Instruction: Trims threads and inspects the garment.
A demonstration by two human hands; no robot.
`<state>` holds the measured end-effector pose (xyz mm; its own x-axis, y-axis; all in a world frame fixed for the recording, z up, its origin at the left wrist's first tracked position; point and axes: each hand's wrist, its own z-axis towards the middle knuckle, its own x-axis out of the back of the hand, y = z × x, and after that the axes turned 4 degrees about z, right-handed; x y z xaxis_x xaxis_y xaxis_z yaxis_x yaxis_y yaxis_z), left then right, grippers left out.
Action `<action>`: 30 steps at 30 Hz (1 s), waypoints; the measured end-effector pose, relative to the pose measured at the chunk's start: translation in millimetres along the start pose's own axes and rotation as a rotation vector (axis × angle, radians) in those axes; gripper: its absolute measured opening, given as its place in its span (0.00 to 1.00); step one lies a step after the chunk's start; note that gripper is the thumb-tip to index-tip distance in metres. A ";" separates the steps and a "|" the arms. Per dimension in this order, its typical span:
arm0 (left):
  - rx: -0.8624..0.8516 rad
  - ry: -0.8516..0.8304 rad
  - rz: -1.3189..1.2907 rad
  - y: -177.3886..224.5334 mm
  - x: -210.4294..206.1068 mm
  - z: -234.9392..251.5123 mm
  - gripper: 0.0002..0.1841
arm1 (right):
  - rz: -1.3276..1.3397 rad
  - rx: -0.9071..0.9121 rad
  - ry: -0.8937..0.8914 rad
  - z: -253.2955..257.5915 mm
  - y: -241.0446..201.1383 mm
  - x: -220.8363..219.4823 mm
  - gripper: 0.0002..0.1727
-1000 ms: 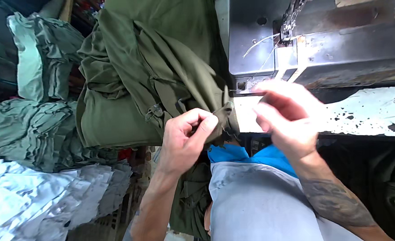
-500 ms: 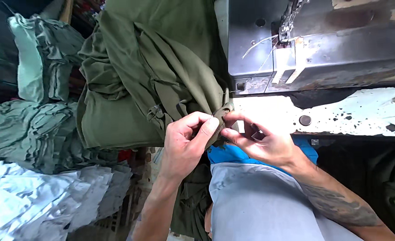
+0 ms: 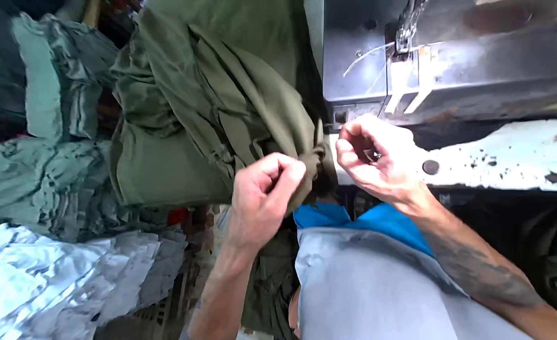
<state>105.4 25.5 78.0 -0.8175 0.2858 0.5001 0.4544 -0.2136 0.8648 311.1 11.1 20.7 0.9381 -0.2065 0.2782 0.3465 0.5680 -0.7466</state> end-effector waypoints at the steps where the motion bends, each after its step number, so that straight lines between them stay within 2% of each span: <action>1: -0.012 0.008 -0.008 -0.7 -0.4 3.4 0.10 | 0.039 -0.083 -0.001 1.5 3.2 3.4 0.04; 3: -0.023 0.000 -0.022 -1.7 -1.2 2.3 0.09 | 0.137 -0.159 0.007 -1.0 0.8 5.5 0.07; 5: -0.041 -0.007 -0.029 -2.5 -2.8 3.8 0.09 | 0.229 -0.068 -0.014 -0.6 -2.3 4.8 0.10; 7: -0.065 -0.014 -0.036 -2.1 -4.4 5.1 0.09 | 0.262 0.032 -0.074 -1.0 -3.5 1.8 0.10; 12: -0.068 0.011 0.031 4.2 -6.7 3.6 0.07 | 0.134 0.202 -0.188 6.5 -2.0 -3.9 0.05; 16: -0.093 0.004 0.042 3.6 -8.4 3.3 0.08 | 0.056 0.333 -0.160 9.8 -6.0 -15.4 0.08; 20: -0.072 0.036 0.038 0.4 -6.6 1.7 0.09 | -0.088 0.243 -0.081 17.5 -4.6 -7.5 0.06; 22: -0.035 0.045 0.043 -0.8 -2.1 1.7 0.09 | -0.079 0.165 -0.068 17.0 -0.3 -0.2 0.05; 25: -0.019 0.030 0.000 -1.3 -2.5 1.7 0.09 | 0.190 -0.084 -0.064 10.0 9.3 6.7 0.03; 26: -0.028 0.019 0.002 -0.6 -3.1 -0.1 0.09 | 0.328 -0.151 -0.127 9.8 8.5 8.5 0.08; 28: -0.096 0.020 0.054 3.2 -4.5 0.3 0.07 | 0.491 -0.164 -0.345 21.9 10.7 13.0 0.28; 29: -0.147 0.032 0.106 4.3 -4.7 -0.6 0.06 | 0.479 -0.075 -0.438 28.5 18.6 11.9 0.28; 30: -0.208 0.052 0.185 4.4 -3.8 -1.6 0.06 | 0.425 0.022 -0.447 31.6 22.3 8.5 0.19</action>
<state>109.9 22.0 79.8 -0.7471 0.1766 0.6409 0.5196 -0.4462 0.7286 326.7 47.1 25.5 0.9001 0.3925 0.1890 -0.0617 0.5444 -0.8366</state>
